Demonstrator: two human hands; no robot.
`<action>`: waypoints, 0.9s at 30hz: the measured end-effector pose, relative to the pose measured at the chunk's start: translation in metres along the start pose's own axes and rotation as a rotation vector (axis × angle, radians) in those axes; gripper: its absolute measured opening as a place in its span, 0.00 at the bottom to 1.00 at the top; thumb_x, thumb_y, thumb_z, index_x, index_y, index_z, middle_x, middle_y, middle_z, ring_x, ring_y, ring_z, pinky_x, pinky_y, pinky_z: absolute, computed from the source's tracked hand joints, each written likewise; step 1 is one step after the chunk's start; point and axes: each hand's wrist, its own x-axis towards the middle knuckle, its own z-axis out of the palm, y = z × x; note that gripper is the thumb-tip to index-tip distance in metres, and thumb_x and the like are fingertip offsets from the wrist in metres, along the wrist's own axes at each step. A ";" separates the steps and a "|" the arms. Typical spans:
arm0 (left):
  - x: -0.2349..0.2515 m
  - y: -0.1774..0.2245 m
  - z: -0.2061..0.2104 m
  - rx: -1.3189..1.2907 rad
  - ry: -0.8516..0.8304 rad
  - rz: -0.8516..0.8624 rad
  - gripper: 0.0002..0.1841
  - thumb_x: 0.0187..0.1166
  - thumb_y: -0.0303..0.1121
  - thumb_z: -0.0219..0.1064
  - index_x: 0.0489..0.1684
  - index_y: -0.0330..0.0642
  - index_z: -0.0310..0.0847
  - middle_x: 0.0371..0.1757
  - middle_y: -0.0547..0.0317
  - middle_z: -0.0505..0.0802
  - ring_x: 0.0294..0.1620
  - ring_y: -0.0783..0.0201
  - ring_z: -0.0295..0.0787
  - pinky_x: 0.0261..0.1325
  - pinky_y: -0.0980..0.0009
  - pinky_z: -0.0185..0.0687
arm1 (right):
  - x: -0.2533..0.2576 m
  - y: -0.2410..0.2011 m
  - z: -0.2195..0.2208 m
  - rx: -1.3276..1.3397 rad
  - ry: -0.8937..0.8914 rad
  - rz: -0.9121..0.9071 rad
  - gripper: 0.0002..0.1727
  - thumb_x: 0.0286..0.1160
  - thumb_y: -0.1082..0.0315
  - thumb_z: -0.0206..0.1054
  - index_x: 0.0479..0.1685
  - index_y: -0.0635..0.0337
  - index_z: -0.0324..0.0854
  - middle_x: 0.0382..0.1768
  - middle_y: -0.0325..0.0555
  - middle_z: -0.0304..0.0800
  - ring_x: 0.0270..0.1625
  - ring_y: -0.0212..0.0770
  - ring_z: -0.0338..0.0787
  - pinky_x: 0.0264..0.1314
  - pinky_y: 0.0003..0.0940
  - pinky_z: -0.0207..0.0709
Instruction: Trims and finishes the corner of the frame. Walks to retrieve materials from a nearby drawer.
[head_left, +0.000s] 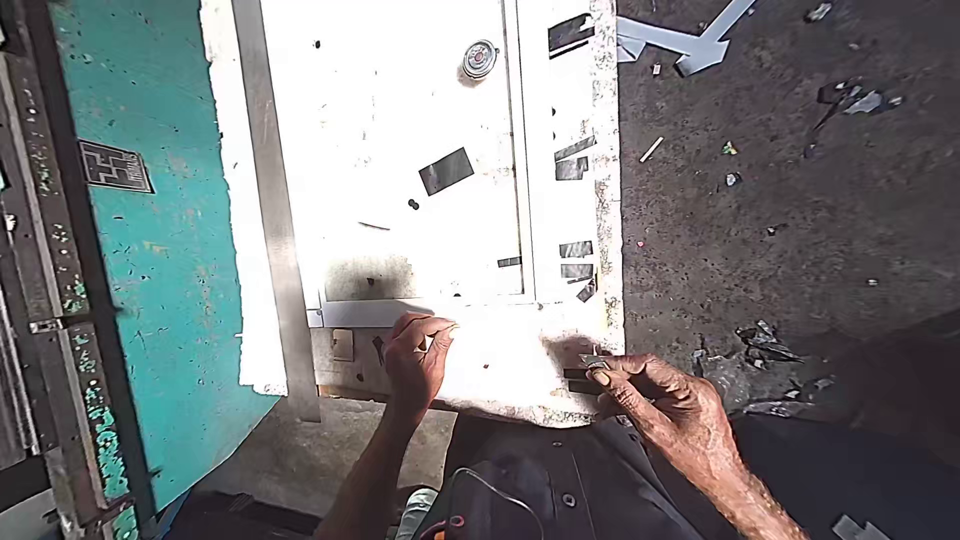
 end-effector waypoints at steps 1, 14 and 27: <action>-0.001 0.002 -0.008 -0.003 0.026 -0.023 0.04 0.71 0.33 0.76 0.34 0.43 0.94 0.37 0.65 0.92 0.38 0.79 0.84 0.39 0.86 0.79 | 0.000 -0.001 -0.002 0.005 -0.012 -0.008 0.10 0.79 0.59 0.72 0.47 0.56 0.89 0.36 0.34 0.97 0.30 0.30 0.94 0.31 0.26 0.92; 0.008 0.000 -0.147 -0.054 0.354 -0.110 0.01 0.71 0.24 0.76 0.34 0.39 0.92 0.36 0.60 0.92 0.35 0.70 0.86 0.38 0.75 0.83 | -0.009 -0.034 0.001 -0.025 -0.133 -0.026 0.09 0.78 0.66 0.71 0.49 0.61 0.86 0.39 0.36 0.97 0.33 0.30 0.95 0.37 0.30 0.93; 0.054 -0.038 -0.297 -0.136 0.246 0.063 0.03 0.73 0.34 0.77 0.36 0.47 0.92 0.39 0.68 0.92 0.43 0.71 0.87 0.47 0.75 0.84 | -0.030 -0.090 0.159 -0.017 -0.042 0.017 0.08 0.79 0.66 0.71 0.49 0.59 0.87 0.40 0.37 0.98 0.32 0.33 0.96 0.32 0.29 0.93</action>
